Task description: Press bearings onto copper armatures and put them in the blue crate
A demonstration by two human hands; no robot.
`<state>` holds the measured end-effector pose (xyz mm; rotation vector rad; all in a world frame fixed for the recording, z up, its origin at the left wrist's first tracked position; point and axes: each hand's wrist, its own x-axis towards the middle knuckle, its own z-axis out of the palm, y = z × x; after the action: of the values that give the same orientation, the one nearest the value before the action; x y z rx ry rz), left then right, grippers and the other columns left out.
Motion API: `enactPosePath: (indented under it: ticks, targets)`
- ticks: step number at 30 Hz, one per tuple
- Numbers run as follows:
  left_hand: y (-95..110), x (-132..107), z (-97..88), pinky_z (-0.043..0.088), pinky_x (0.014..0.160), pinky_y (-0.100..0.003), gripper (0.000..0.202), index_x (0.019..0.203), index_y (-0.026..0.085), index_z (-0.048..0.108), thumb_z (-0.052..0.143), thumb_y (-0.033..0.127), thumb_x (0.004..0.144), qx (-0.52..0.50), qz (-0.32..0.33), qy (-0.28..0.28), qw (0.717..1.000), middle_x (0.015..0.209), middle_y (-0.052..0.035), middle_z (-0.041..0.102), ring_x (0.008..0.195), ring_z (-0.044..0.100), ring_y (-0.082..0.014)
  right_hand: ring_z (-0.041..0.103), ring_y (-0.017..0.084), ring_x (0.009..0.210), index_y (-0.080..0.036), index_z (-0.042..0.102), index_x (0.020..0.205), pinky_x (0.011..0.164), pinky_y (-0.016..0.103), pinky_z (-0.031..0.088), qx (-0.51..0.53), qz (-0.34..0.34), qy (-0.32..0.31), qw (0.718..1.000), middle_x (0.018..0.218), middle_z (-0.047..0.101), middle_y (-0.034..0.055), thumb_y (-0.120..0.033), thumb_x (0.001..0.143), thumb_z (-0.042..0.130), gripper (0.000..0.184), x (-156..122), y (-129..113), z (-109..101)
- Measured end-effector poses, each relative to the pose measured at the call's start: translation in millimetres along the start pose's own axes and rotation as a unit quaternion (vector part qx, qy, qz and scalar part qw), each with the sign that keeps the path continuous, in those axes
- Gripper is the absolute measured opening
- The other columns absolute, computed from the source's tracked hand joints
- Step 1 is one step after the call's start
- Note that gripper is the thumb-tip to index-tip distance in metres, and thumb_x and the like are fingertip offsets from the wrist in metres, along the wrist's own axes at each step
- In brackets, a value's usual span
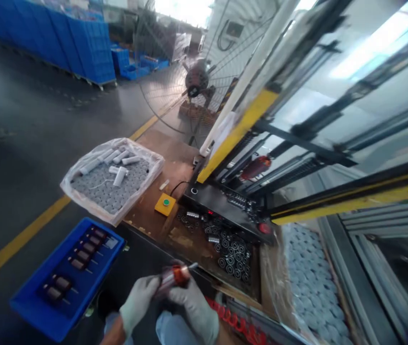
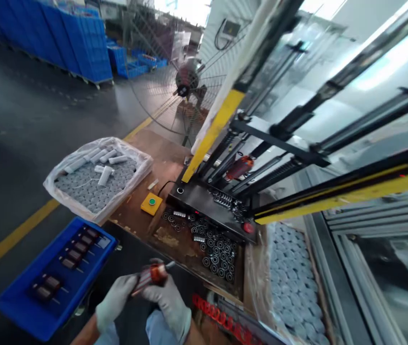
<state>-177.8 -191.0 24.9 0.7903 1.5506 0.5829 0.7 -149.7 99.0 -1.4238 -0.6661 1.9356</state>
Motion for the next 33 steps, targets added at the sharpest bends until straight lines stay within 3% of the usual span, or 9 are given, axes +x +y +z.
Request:
enactPosePath:
  ticks: [2, 5, 8, 11, 14, 17, 21, 27, 33]
  targets:
    - [44.2, 17.1, 39.8, 0.049, 0.09, -0.033, 0.042, 0.089, 0.018, 0.075, 0.047, 0.05, 0.089, 0.082, 0.057, -0.107, 0.989, 0.095, -0.0087, 0.073, 0.096, 0.064, -0.026, 0.066, 0.028, 0.097, -0.021, 0.067, 0.109, 0.093, 0.042, 0.051, 0.052, -0.035, 0.063, 0.996, 0.103, 0.071, 0.0071, -0.035, 0.066, 0.082, 0.048, -16.1, -24.0, -22.4]
    - [92.6, 54.9, 89.4, 0.039, 0.105, -0.039, 0.05, 0.125, 0.015, 0.064, 0.049, 0.046, 0.088, 0.262, 0.111, -0.087, 0.955, 0.128, -0.0157, 0.062, 0.122, 0.053, -0.0303, 0.066, 0.025, 0.092, -0.017, 0.07, 0.096, 0.093, 0.039, 0.051, 0.049, -0.117, 0.166, 0.978, 0.097, 0.072, 0.0071, -0.039, 0.07, 0.079, 0.035, -21.6, -51.1, -75.5]
    - [110.6, 92.5, 116.7, 0.039, 0.103, -0.048, 0.06, 0.139, 0.017, 0.052, 0.058, 0.039, 0.083, 0.444, 0.123, -0.029, 0.887, 0.136, -0.0193, 0.053, 0.126, 0.048, -0.0361, 0.066, 0.023, 0.089, -0.019, 0.069, 0.096, 0.091, 0.038, 0.052, 0.061, -0.154, 0.255, 0.953, 0.094, 0.072, 0.0044, -0.039, 0.067, 0.08, 0.037, -16.2, -58.9, -125.0]
    - [104.6, 114.3, 124.9, 0.044, 0.096, -0.044, 0.048, 0.132, 0.022, 0.057, 0.055, 0.033, 0.085, 0.512, 0.139, -0.011, 0.847, 0.128, -0.0156, 0.057, 0.114, 0.055, -0.0317, 0.066, 0.022, 0.086, -0.018, 0.069, 0.092, 0.089, 0.037, 0.053, 0.071, -0.171, 0.326, 0.927, 0.091, 0.071, 0.0038, -0.039, 0.063, 0.081, 0.037, -6.5, -56.4, -148.4]
    - [91.7, 122.1, 122.7, 0.042, 0.098, -0.038, 0.038, 0.123, 0.022, 0.062, 0.054, 0.032, 0.087, 0.513, 0.176, -0.007, 0.84, 0.124, -0.0128, 0.059, 0.112, 0.057, -0.0272, 0.067, 0.023, 0.085, -0.018, 0.068, 0.099, 0.081, 0.039, 0.057, 0.126, -0.164, 0.327, 0.922, 0.092, 0.072, 0.0045, -0.04, 0.065, 0.079, 0.042, 9.1, -53.4, -145.8]
    - [85.4, 128.2, 118.4, 0.039, 0.103, -0.035, 0.046, 0.13, 0.019, 0.057, 0.059, 0.031, 0.085, 0.499, 0.185, -0.016, 0.846, 0.127, -0.0119, 0.06, 0.115, 0.056, -0.0247, 0.068, 0.022, 0.08, -0.019, 0.063, 0.107, 0.072, 0.038, 0.058, 0.181, -0.154, 0.317, 0.918, 0.094, 0.072, 0.0033, -0.041, 0.068, 0.078, 0.047, 31.2, -50.9, -134.1]
    - [87.0, 139.0, 116.2, 0.041, 0.1, -0.033, 0.041, 0.127, 0.023, 0.06, 0.058, 0.034, 0.088, 0.496, 0.169, -0.055, 0.85, 0.127, -0.0098, 0.061, 0.115, 0.057, -0.0233, 0.067, 0.021, 0.072, -0.02, 0.06, 0.101, 0.07, 0.037, 0.058, 0.193, -0.138, 0.33, 0.914, 0.085, 0.071, 0.0012, -0.041, 0.068, 0.078, 0.043, 57.4, -53.2, -124.4]
    - [92.5, 145.3, 113.3, 0.043, 0.097, -0.034, 0.035, 0.119, 0.022, 0.064, 0.055, 0.035, 0.089, 0.488, 0.159, -0.09, 0.854, 0.122, -0.0097, 0.064, 0.111, 0.058, -0.0241, 0.065, 0.022, 0.081, -0.017, 0.064, 0.095, 0.084, 0.038, 0.054, -0.075, -0.138, 0.288, 0.944, 0.086, 0.071, 0.0034, -0.037, 0.067, 0.076, 0.036, 71.2, -80.2, -95.0]
    - [92.2, 147.0, 109.7, 0.04, 0.102, -0.037, 0.043, 0.13, 0.018, 0.058, 0.049, 0.024, 0.089, 0.466, 0.134, -0.125, 0.866, 0.132, -0.0135, 0.058, 0.12, 0.053, -0.0275, 0.064, 0.023, 0.1, -0.022, 0.062, 0.107, 0.095, 0.036, 0.05, -0.26, -0.177, 0.252, 0.915, 0.108, 0.068, 0.0061, -0.027, 0.066, 0.075, 0.043, 78.9, -77.6, -53.5]
